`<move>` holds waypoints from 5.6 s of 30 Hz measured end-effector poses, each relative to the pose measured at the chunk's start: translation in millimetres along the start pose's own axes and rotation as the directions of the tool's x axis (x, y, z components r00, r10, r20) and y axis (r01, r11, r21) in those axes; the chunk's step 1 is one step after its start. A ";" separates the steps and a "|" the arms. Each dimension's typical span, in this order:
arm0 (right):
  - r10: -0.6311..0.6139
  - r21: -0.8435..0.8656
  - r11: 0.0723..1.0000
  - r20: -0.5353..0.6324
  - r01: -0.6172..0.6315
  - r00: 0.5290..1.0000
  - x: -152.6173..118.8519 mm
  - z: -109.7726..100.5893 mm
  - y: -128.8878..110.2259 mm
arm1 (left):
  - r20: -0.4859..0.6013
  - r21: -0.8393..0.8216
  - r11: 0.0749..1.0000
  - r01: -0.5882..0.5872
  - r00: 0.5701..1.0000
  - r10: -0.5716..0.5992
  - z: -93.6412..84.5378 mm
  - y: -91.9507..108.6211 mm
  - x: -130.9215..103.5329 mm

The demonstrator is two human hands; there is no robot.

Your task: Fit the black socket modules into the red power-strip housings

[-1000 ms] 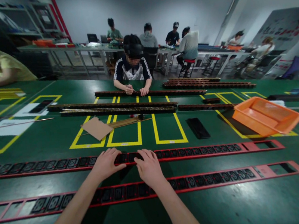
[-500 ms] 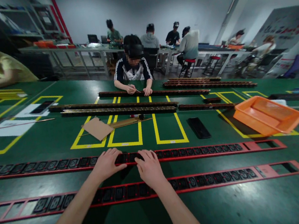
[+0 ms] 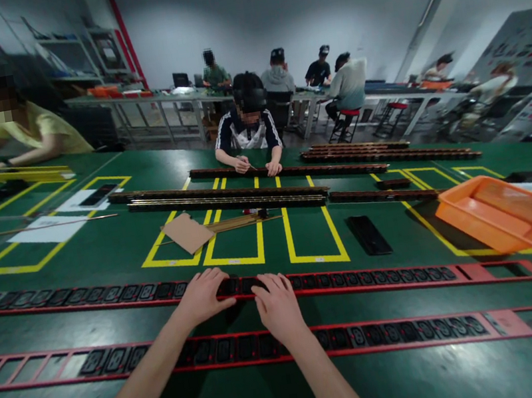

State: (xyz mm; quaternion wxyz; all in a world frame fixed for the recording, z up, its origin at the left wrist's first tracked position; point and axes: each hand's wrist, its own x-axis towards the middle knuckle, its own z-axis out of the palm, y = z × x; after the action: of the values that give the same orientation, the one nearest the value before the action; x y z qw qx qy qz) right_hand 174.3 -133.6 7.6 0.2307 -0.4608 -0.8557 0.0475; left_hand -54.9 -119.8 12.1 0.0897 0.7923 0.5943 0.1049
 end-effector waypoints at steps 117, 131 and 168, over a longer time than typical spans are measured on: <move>-0.051 -0.037 0.998 0.035 0.052 0.998 2.9 3.0 2.5 | -0.003 0.085 0.995 -0.056 0.998 0.057 3.3 6.1 4.9; 0.013 -0.054 0.999 0.081 -0.009 0.997 2.4 8.3 4.4 | 0.062 0.084 0.987 -0.139 0.989 0.134 7.6 16.3 4.7; -0.014 -0.042 0.999 -0.023 0.013 1.000 -1.7 13.0 10.2 | -0.038 0.034 0.999 -0.015 0.999 0.017 7.9 1.5 1.4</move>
State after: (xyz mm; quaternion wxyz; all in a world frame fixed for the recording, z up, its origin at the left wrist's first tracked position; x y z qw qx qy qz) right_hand 177.2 -127.4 -7.6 0.2311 -0.4604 -0.8568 0.0227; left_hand -51.0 -119.0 4.9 0.0639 0.7963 0.5912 0.1108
